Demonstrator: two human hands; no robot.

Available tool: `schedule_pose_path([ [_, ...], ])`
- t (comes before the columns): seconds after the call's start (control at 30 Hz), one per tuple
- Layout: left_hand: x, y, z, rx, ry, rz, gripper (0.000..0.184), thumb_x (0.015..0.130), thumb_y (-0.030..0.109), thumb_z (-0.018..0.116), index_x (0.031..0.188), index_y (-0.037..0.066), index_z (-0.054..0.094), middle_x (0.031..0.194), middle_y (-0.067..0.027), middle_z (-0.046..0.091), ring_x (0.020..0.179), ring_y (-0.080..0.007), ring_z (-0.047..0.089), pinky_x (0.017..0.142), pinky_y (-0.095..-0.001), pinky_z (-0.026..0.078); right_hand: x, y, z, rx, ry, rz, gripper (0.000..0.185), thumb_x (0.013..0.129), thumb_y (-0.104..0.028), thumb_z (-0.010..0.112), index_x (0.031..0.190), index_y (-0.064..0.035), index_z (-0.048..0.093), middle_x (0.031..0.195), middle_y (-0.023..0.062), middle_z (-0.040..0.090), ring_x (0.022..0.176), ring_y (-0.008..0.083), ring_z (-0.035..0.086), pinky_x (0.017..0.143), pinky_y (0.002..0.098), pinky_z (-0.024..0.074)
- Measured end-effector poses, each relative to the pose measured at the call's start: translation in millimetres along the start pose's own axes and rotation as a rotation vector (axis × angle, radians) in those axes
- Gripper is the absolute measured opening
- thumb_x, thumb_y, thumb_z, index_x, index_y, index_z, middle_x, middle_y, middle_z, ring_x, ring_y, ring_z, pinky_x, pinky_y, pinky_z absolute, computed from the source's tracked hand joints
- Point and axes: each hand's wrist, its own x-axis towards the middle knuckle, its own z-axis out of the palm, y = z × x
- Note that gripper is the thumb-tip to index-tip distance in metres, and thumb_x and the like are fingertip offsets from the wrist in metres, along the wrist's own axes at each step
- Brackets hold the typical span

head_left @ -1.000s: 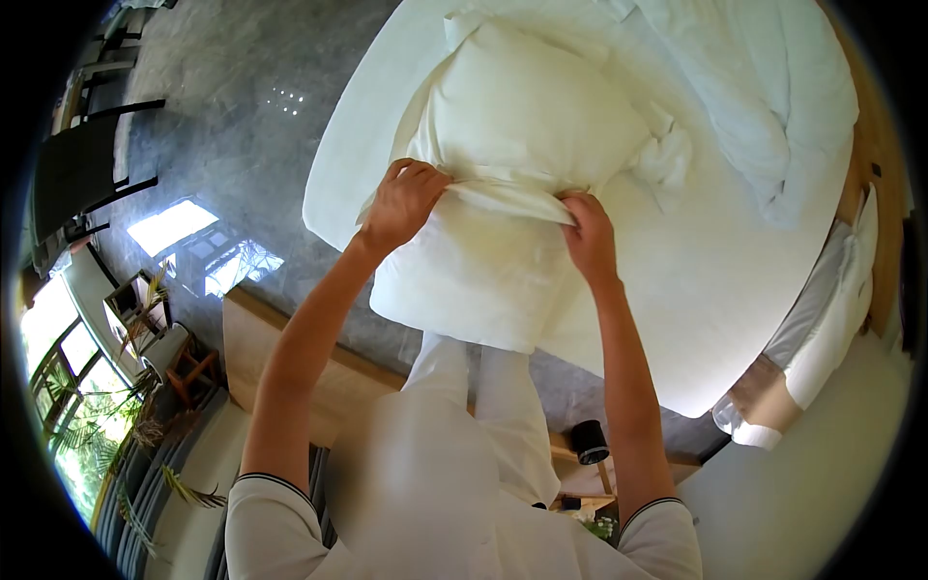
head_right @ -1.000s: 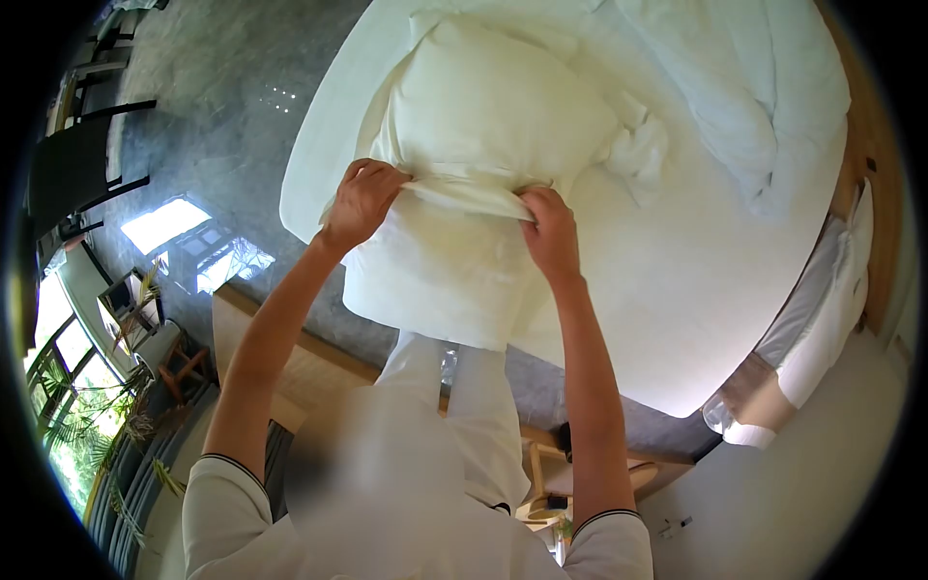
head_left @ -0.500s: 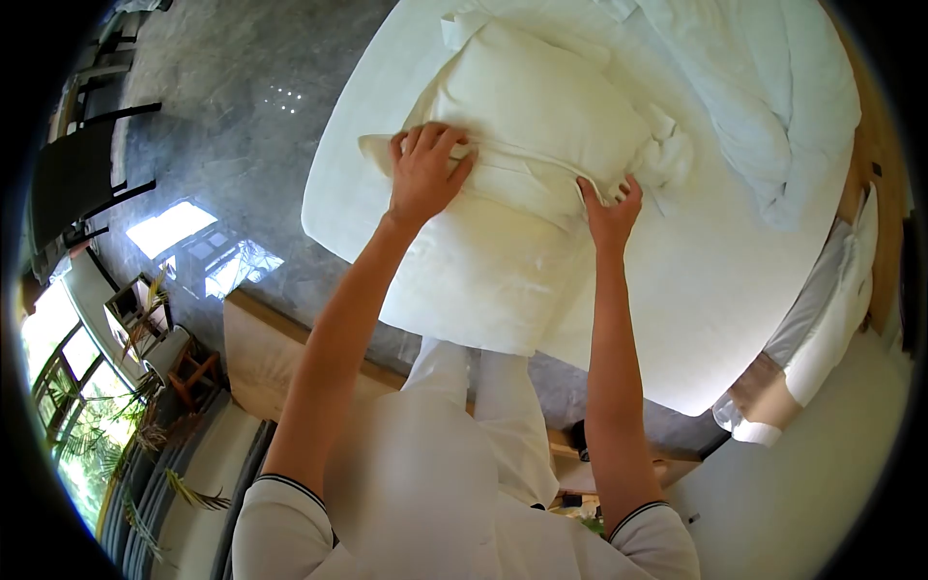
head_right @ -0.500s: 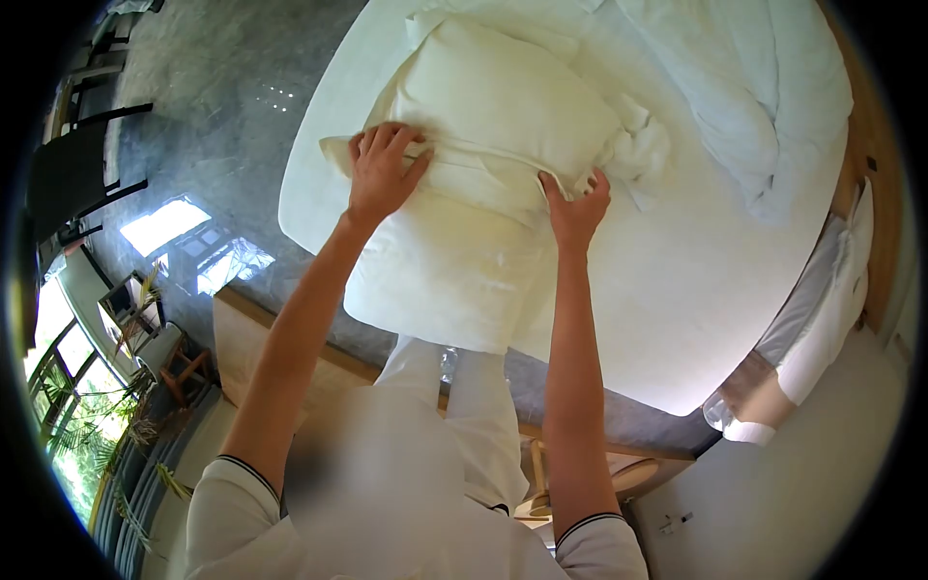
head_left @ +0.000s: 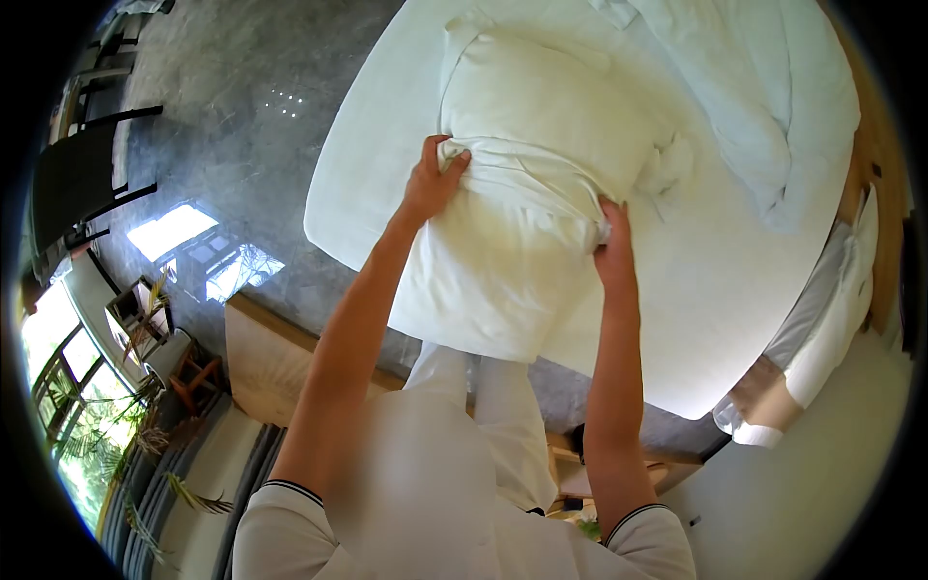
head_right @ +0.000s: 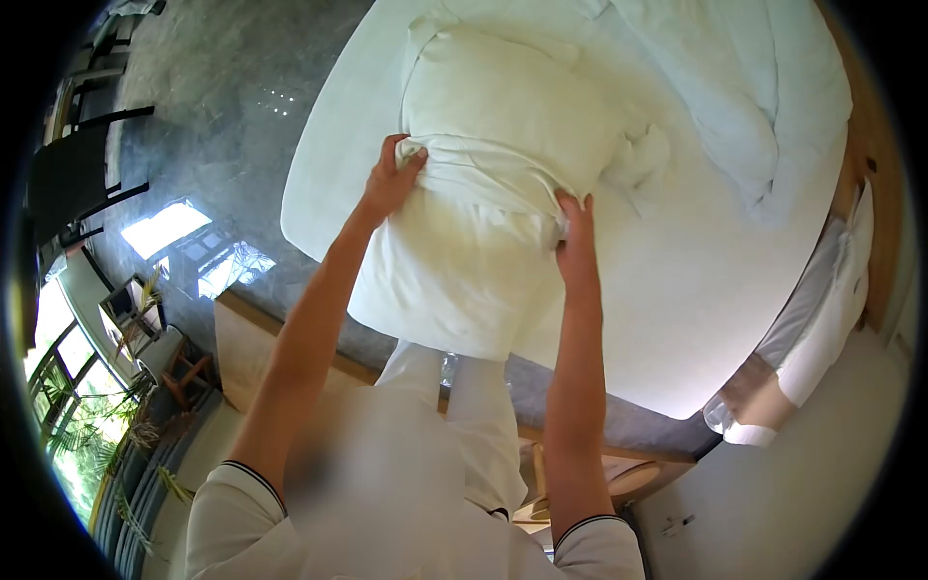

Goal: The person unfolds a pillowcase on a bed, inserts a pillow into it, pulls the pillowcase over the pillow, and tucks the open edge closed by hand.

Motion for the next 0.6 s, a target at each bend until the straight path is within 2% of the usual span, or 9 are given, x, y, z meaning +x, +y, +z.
schedule_pose_path([
  [0.07, -5.6, -4.4, 13.7, -0.152, -0.068, 0.020, 0.058, 0.112, 0.045, 0.069, 0.154, 0.011, 0.048, 0.111, -0.0133, 0.079, 0.106, -0.0287, 0.075, 0.096, -0.0425, 0.057, -51.5, -49.7, 44.6, -0.162, 0.054, -0.128, 0.077, 0.100, -0.025, 0.083, 0.164, -0.0019, 0.047, 0.156, 0.0127, 0.060, 0.140, 0.0241, 0.058, 0.116, 0.0356, 0.0485],
  [0.17, -14.3, -2.4, 48.2, -0.463, -0.308, -0.042, 0.050, 0.113, 0.037, 0.068, 0.154, 0.016, 0.050, 0.128, -0.0127, 0.073, 0.118, -0.0218, 0.068, 0.102, -0.0409, 0.054, -118.5, -103.1, 92.5, -0.537, 0.286, -0.407, 0.084, 0.095, -0.016, 0.085, 0.164, 0.0019, 0.041, 0.157, 0.0165, 0.059, 0.141, 0.0260, 0.059, 0.114, 0.0372, 0.0511],
  [0.27, -26.5, 29.3, 78.2, -0.631, -0.454, 0.103, 0.049, 0.110, 0.027, 0.069, 0.154, 0.018, 0.051, 0.135, -0.0134, 0.068, 0.120, -0.0260, 0.066, 0.104, -0.0413, 0.053, -176.2, -134.6, 145.9, -0.585, 0.199, -0.493, 0.084, 0.093, -0.012, 0.085, 0.162, 0.0035, 0.041, 0.156, 0.0202, 0.060, 0.139, 0.0284, 0.063, 0.114, 0.0385, 0.0526],
  [0.3, -26.5, 33.9, 92.9, -0.640, -0.458, 0.108, 0.049, 0.110, 0.027, 0.069, 0.154, 0.018, 0.051, 0.135, -0.0134, 0.068, 0.120, -0.0260, 0.066, 0.104, -0.0413, 0.053, -184.5, -134.7, 156.5, -0.722, 0.188, -0.659, 0.083, 0.093, -0.010, 0.085, 0.162, 0.0020, 0.042, 0.154, 0.0207, 0.062, 0.137, 0.0282, 0.065, 0.112, 0.0385, 0.0532],
  [0.37, -25.3, 35.0, 117.1, 0.112, 0.010, 0.548, 0.048, 0.105, 0.018, 0.069, 0.151, 0.021, 0.056, 0.132, -0.0138, 0.067, 0.114, -0.0329, 0.066, 0.106, -0.0398, 0.053, -189.0, -126.6, 178.5, -0.898, 0.170, -0.814, 0.086, 0.089, -0.007, 0.085, 0.164, -0.0018, 0.042, 0.149, 0.0236, 0.068, 0.132, 0.0322, 0.071, 0.112, 0.0405, 0.0546],
  [0.4, -20.3, 47.8, 113.8, 0.150, 0.050, 0.435, 0.048, 0.102, 0.013, 0.067, 0.149, 0.020, 0.060, 0.126, -0.0160, 0.066, 0.109, -0.0398, 0.063, 0.109, -0.0427, 0.052, -179.5, -116.7, 187.4, -1.042, 0.193, -0.871, 0.088, 0.088, -0.007, 0.085, 0.165, -0.0020, 0.041, 0.150, 0.0240, 0.067, 0.132, 0.0363, 0.071, 0.111, 0.0425, 0.0554],
  [0.47, 20.7, 6.4, 110.2, -0.584, -0.330, 0.293, 0.045, 0.107, 0.027, 0.068, 0.150, 0.018, 0.060, 0.145, -0.0122, 0.064, 0.126, -0.0331, 0.062, 0.113, -0.0490, 0.049, -151.1, -93.4, 204.5, -1.172, 0.217, -0.872, 0.094, 0.086, -0.008, 0.086, 0.167, -0.0024, 0.039, 0.152, 0.0250, 0.065, 0.132, 0.0436, 0.070, 0.110, 0.0467, 0.0566],
  [0.57, -6.9, 31.8, 32.6, -0.688, -0.440, -0.217, 0.071, 0.112, 0.070, 0.051, 0.164, 0.021, 0.047, 0.165, -0.0119, 0.054, 0.143, -0.0285, 0.056, 0.115, -0.0484, 0.047, -98.3, -51.8, 216.6, -1.183, 0.211, -0.863, 0.100, 0.086, -0.009, 0.085, 0.172, -0.0053, 0.035, 0.148, 0.0237, 0.064, 0.124, 0.0463, 0.071, 0.100, 0.0506, 0.0595],
  [0.6, -17.4, 40.1, 12.0, -0.630, -0.371, -0.150, 0.079, 0.111, 0.077, 0.044, 0.168, 0.022, 0.042, 0.167, -0.0132, 0.051, 0.144, -0.0297, 0.055, 0.116, -0.0486, 0.047, -82.6, -37.8, 224.1, -1.167, 0.153, -0.852, 0.100, 0.086, -0.009, 0.084, 0.173, -0.0057, 0.034, 0.145, 0.0232, 0.064, 0.121, 0.0457, 0.071, 0.097, 0.0506, 0.0600],
])
